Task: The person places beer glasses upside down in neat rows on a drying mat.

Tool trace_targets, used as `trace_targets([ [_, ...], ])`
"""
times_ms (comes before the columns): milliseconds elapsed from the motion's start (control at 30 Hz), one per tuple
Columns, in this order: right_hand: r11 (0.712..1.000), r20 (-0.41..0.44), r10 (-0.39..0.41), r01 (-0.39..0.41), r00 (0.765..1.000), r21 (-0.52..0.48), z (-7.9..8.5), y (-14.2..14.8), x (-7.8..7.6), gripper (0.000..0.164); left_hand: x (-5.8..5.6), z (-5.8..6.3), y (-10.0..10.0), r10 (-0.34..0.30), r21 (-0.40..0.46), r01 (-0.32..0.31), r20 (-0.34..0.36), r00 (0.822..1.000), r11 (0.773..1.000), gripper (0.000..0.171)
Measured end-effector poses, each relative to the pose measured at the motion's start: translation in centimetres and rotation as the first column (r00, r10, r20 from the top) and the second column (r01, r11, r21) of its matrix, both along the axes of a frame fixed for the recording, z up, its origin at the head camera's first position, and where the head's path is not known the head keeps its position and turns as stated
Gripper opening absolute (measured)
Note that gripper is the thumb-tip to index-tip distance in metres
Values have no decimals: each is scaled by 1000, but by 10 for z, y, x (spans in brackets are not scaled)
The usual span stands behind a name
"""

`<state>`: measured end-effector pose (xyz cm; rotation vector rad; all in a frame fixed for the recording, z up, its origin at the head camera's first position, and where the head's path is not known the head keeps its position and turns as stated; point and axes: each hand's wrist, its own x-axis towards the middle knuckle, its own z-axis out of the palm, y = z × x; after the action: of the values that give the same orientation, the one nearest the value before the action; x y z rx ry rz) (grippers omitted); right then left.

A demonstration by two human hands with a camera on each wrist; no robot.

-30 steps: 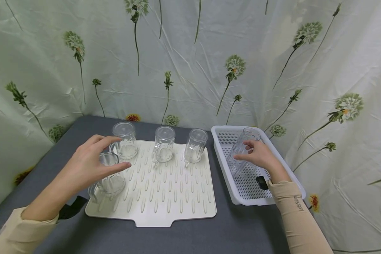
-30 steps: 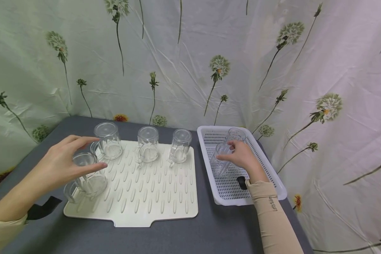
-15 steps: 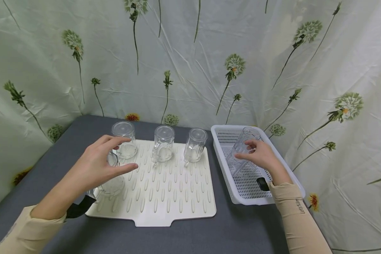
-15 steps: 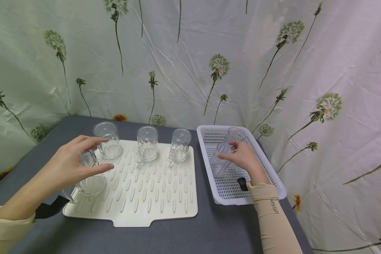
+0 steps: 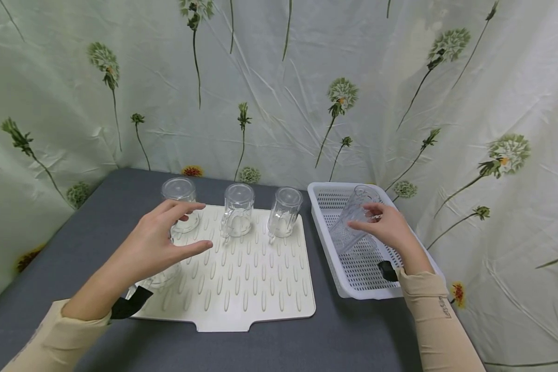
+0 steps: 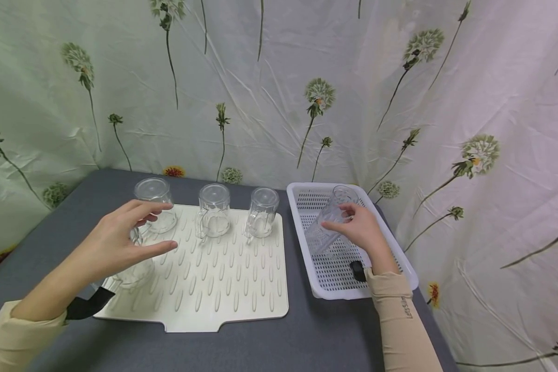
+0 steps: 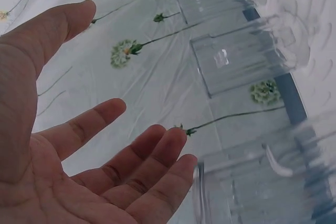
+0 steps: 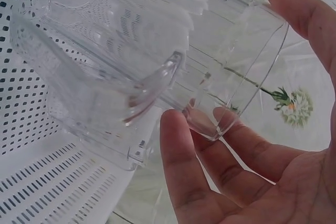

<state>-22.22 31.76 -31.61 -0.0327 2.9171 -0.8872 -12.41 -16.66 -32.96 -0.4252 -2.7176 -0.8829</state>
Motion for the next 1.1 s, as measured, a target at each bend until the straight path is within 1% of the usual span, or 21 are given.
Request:
trace_targets([
  [133, 999, -20, -18, 18, 1000, -29, 1, 3, 3, 88, -1, -3, 5, -17, 10, 17, 1, 1000, 1000, 73],
  [333, 997, -51, -40, 36, 998, -70, 3, 7, 7, 86, -3, -6, 11, -33, 28, 34, -19, 999, 999, 71],
  [633, 990, -46, -70, 64, 996, -124, 5, 11, 15, 87, -9, -16, 21, -69, 86, 71, -32, 997, 994, 73],
  [867, 982, -71, -110, 98, 991, -164, 8, 14, 22, 86, -13, -23, 28, -111, 172, 115, -36, 993, 978, 71],
  [1100, 972, -89, -145, 125, 985, -197, 11, 15, 28, 84, -16, -29, 35, -149, 222, 155, -43, 988, 963, 70],
])
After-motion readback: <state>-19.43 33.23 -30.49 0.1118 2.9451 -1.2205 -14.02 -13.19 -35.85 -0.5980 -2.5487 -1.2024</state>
